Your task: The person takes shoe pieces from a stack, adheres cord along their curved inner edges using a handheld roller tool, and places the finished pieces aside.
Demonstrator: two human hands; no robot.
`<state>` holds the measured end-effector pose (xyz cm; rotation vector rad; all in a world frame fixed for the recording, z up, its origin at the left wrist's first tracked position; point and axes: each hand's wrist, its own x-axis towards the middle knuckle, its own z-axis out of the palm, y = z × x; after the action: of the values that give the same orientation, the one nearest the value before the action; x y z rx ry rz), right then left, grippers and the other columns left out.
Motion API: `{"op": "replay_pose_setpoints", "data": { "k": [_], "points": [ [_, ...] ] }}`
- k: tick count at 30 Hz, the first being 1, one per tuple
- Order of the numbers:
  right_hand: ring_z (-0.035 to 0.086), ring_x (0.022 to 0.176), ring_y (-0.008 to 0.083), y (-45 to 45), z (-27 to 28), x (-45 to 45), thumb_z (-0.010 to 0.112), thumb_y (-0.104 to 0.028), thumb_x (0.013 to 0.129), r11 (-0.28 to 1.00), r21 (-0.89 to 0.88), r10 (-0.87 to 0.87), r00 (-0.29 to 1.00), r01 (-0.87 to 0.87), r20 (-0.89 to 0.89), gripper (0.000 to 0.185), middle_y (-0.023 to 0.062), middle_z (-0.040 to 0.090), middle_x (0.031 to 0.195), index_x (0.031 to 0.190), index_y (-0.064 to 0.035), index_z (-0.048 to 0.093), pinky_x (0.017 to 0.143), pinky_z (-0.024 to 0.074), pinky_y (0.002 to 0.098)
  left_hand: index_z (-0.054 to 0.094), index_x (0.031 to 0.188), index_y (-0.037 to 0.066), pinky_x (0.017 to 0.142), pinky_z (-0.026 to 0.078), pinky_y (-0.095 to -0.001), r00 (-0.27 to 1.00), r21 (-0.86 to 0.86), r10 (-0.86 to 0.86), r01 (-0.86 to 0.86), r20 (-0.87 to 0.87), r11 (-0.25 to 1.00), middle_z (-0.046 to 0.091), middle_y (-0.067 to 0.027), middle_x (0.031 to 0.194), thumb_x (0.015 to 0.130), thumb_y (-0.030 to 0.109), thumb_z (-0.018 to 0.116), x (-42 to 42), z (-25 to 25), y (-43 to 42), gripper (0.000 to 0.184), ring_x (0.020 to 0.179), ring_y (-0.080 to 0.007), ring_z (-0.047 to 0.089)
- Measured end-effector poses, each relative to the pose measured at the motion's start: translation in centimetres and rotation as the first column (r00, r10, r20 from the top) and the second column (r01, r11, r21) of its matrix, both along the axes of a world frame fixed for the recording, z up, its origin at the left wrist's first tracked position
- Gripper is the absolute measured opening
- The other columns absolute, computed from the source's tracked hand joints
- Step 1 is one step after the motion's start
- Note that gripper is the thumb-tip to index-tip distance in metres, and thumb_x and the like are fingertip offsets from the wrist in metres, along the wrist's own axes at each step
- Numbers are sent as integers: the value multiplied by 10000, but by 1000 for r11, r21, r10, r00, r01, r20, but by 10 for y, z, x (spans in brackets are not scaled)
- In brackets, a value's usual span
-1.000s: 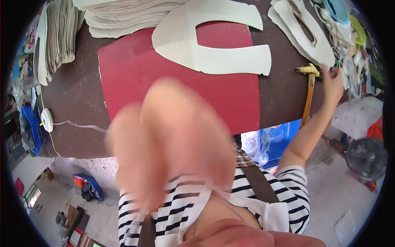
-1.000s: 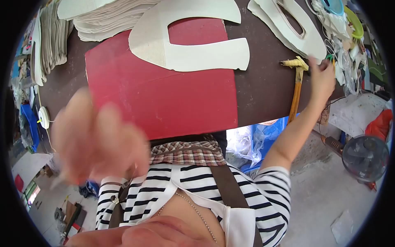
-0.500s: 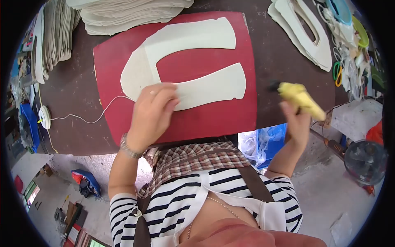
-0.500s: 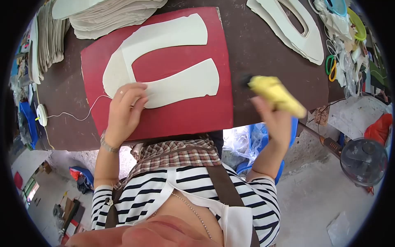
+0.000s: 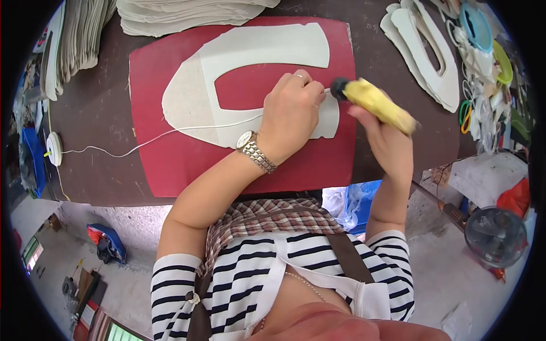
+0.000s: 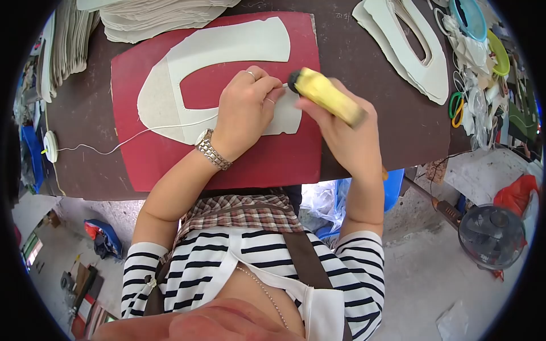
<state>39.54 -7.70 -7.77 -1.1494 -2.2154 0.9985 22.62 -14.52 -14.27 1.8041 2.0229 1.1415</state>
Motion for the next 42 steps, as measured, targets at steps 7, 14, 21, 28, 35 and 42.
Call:
{"op": "replay_pose_setpoints", "data": {
  "k": [7,14,21,28,35,42],
  "points": [
    [688,724,364,11,11,-19,743,-371,904,977,115,125,916,-180,381,331,132,704,812,1029,-75,668,585,536,388,695,1077,25,635,545,-346,994,-96,-102,99,-25,990,598,-72,1025,821,77,723,-19,1,-32,263,862,-261,605],
    [686,691,352,-5,16,-30,792,-256,863,974,148,134,961,-173,242,266,123,694,796,1007,-78,658,576,524,378,664,1194,-25,572,517,-256,830,-78,-299,299,-470,951,552,-37,993,836,116,631,-28,0,-41,386,826,-151,539],
    [674,686,347,-10,39,-32,790,-261,843,934,121,248,855,-335,455,280,118,672,784,981,-69,641,562,504,398,651,1225,-20,582,512,-255,808,-138,-353,327,-471,935,559,-35,1011,816,126,645,-35,5,-48,434,851,-148,544],
    [689,726,351,-21,27,-37,814,-184,806,953,72,254,904,-295,345,302,138,688,832,1029,-43,666,600,525,388,701,1114,21,671,546,-341,845,-125,-304,278,-439,952,644,-46,1044,799,79,651,-38,11,-67,324,857,-223,605],
    [599,613,150,-23,13,1,796,-98,869,997,-45,60,998,-60,2,221,90,682,791,1015,29,689,592,487,262,700,1039,14,722,550,-363,944,-49,-315,321,99,946,641,-103,986,775,17,637,-39,0,-52,271,862,-262,625],
    [644,643,310,-33,15,7,799,-130,861,994,42,91,988,-97,123,193,132,676,812,963,-16,681,596,514,327,684,1110,-10,654,466,-291,851,-175,-337,290,-403,941,569,-43,1021,787,100,638,0,16,-58,344,859,-190,555]
  ]
}}
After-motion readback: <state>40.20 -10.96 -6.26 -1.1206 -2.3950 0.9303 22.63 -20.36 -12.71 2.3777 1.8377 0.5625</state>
